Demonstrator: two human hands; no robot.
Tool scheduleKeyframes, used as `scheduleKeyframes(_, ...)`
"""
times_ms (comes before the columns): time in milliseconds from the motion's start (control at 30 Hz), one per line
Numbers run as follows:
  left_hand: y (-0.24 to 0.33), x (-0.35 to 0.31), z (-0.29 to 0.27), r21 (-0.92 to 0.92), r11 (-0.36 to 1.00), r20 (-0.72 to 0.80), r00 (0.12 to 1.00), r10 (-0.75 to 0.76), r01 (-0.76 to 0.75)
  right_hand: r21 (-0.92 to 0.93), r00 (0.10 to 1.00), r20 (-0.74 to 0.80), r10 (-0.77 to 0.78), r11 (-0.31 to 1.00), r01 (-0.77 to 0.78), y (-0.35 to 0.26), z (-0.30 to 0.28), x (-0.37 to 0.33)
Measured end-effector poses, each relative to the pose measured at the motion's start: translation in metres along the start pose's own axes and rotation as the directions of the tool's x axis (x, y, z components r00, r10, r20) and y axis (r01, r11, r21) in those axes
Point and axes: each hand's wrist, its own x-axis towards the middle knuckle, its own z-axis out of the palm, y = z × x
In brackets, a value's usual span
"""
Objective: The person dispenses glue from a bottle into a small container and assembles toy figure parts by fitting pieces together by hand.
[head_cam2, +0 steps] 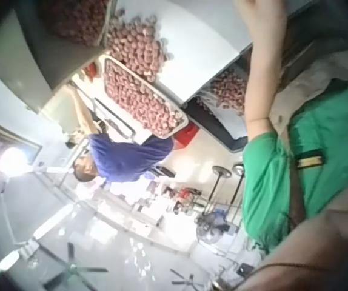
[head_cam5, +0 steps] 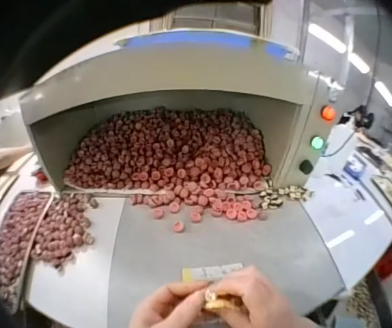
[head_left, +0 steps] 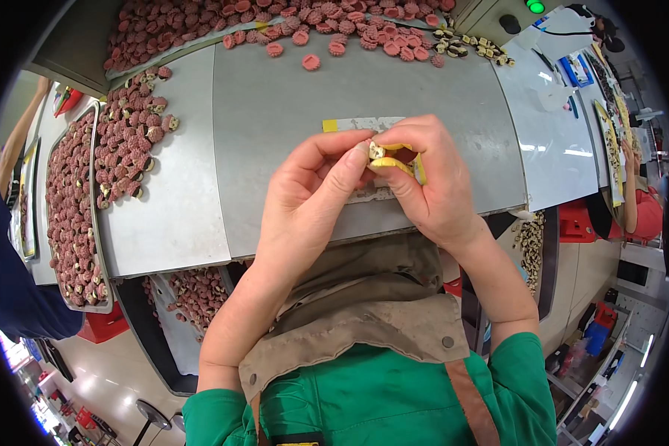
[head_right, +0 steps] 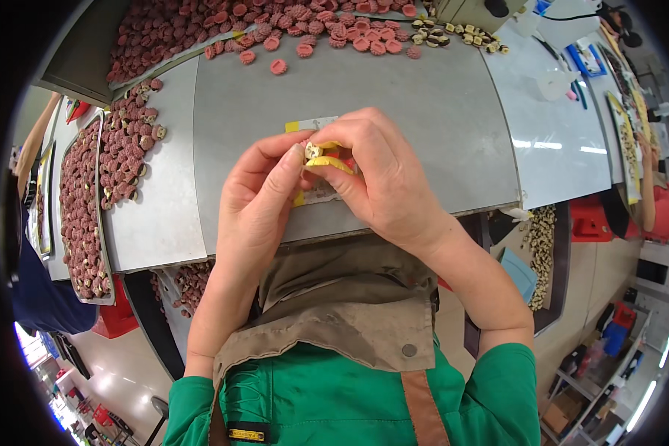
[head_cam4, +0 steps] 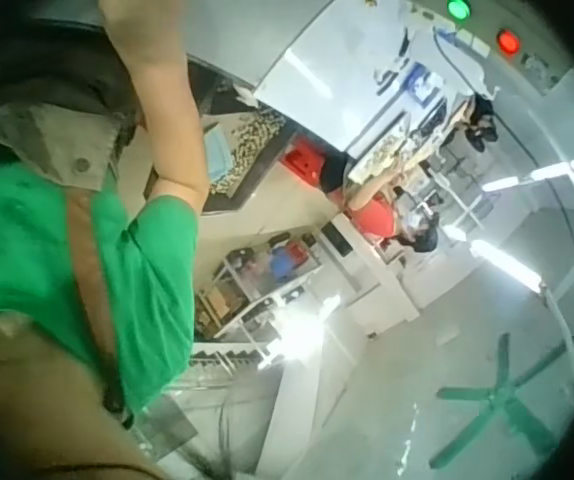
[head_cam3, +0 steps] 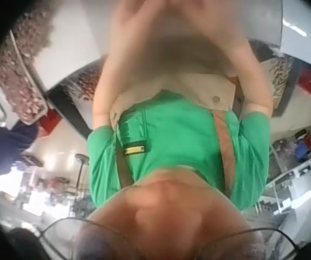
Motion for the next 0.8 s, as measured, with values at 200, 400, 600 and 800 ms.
scheduleKeyframes(200,0.006,-0.001,0.005,0.002,0.992,0.015,0.992,-0.127,0.127,-0.030,0.993,0.064,-0.100,0.994,0.102,-0.001,-0.012,0.009)
scheduleKeyframes(400,-0.008,-0.004,0.019,0.222,0.974,-0.054,0.997,0.060,-0.046,-0.063,0.990,0.068,-0.122,0.990,0.126,0.009,-0.012,0.008)
scheduleKeyframes(600,-0.008,0.001,0.025,0.220,0.975,-0.014,0.999,0.042,-0.038,-0.168,0.975,0.021,-0.221,0.961,0.221,0.011,-0.016,0.005)
scheduleKeyframes(800,0.009,0.013,0.008,0.789,0.606,-0.027,0.979,0.203,-0.104,-0.290,0.988,0.120,-0.093,0.949,0.125,0.025,-0.061,0.001)
